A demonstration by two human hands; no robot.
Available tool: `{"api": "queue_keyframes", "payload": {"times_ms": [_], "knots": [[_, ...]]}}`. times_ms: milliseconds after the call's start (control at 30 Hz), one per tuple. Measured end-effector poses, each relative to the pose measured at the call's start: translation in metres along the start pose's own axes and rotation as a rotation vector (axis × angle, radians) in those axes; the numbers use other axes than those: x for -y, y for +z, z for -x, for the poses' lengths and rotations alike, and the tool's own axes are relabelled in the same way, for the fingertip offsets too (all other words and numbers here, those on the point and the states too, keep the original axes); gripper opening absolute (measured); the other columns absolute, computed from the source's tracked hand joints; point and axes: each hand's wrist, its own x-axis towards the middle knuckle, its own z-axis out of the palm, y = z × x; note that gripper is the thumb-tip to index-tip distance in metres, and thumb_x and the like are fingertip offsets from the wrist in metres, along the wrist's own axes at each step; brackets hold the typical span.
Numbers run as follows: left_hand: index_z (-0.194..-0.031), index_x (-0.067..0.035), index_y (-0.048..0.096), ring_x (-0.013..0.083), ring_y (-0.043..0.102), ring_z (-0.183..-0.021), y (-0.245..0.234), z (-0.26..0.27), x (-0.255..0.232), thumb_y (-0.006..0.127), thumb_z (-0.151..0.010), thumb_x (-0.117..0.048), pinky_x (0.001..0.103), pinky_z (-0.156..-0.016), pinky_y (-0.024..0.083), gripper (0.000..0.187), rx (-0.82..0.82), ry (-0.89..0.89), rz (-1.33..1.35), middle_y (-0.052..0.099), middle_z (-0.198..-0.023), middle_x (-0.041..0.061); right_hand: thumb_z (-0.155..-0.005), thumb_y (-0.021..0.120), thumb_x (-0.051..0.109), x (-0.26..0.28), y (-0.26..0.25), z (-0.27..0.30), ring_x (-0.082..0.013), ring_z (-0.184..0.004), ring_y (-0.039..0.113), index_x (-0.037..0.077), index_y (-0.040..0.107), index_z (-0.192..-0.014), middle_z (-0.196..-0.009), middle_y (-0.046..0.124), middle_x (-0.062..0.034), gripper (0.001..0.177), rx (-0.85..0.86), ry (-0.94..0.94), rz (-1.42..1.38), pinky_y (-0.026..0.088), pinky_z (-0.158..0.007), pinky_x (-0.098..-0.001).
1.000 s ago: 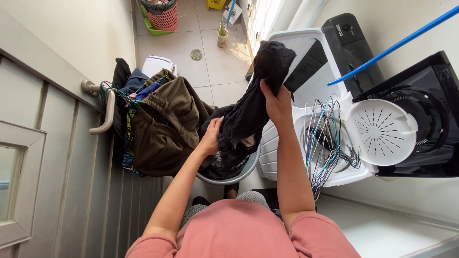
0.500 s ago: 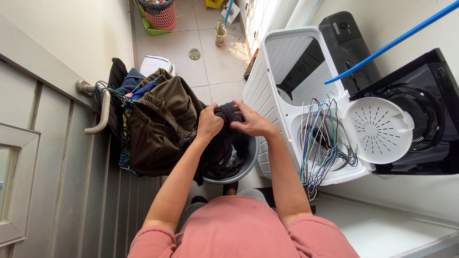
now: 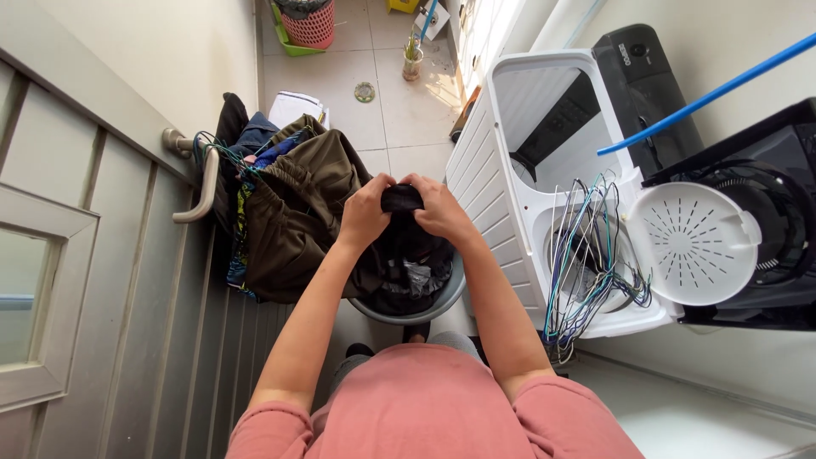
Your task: Hanging washed clothes on hangers in a laundry area.
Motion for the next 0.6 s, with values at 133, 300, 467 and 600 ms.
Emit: {"api": "queue_keyframes", "payload": {"times_ms": [133, 300, 467, 600], "knots": [[-0.115, -0.009, 0.059, 0.0364, 0.068, -0.103, 0.009, 0.017, 0.035, 0.073, -0.073, 0.003, 0.045, -0.086, 0.055, 0.046, -0.088, 0.115, -0.169, 0.068, -0.11, 0.01, -0.072, 0.053, -0.012, 0.02, -0.027, -0.006, -0.0373, -0.103, 0.066, 0.012, 0.069, -0.119, -0.106, 0.069, -0.0168, 0.054, 0.008, 0.067, 0.037, 0.052, -0.093, -0.0403], [-0.115, -0.01, 0.061, 0.0398, 0.064, -0.097, 0.003, 0.029, 0.054, 0.076, -0.071, -0.006, 0.048, -0.074, 0.052, 0.047, -0.152, -0.286, -0.286, 0.061, -0.112, 0.013, -0.068, 0.048, -0.015, 0.002, -0.065, -0.001, -0.0336, -0.1, 0.07, 0.012, 0.076, -0.107, -0.108, 0.071, -0.0116, 0.055, -0.132, 0.071, 0.061, 0.054, -0.094, -0.038], [-0.113, -0.012, 0.065, 0.0356, 0.067, -0.089, -0.007, 0.004, 0.069, 0.063, -0.084, -0.009, 0.046, -0.076, 0.052, 0.029, -0.08, -0.522, -0.027, 0.066, -0.092, 0.008, -0.067, 0.048, -0.014, -0.038, -0.061, -0.003, -0.041, -0.102, 0.066, 0.007, 0.072, -0.112, -0.116, 0.067, -0.0206, 0.055, -0.424, 0.037, 0.224, 0.051, -0.089, -0.0425], [-0.109, -0.01, 0.061, 0.03, 0.066, -0.076, -0.031, -0.017, 0.037, 0.052, -0.075, -0.001, 0.041, -0.073, 0.049, 0.037, -0.119, -0.553, 0.142, 0.066, -0.078, 0.007, -0.068, 0.047, -0.01, -0.175, -0.03, -0.01, -0.0388, -0.1, 0.067, 0.012, 0.072, -0.117, -0.102, 0.071, -0.0245, 0.06, 0.353, 0.172, 0.221, 0.053, -0.091, -0.0401]]}}
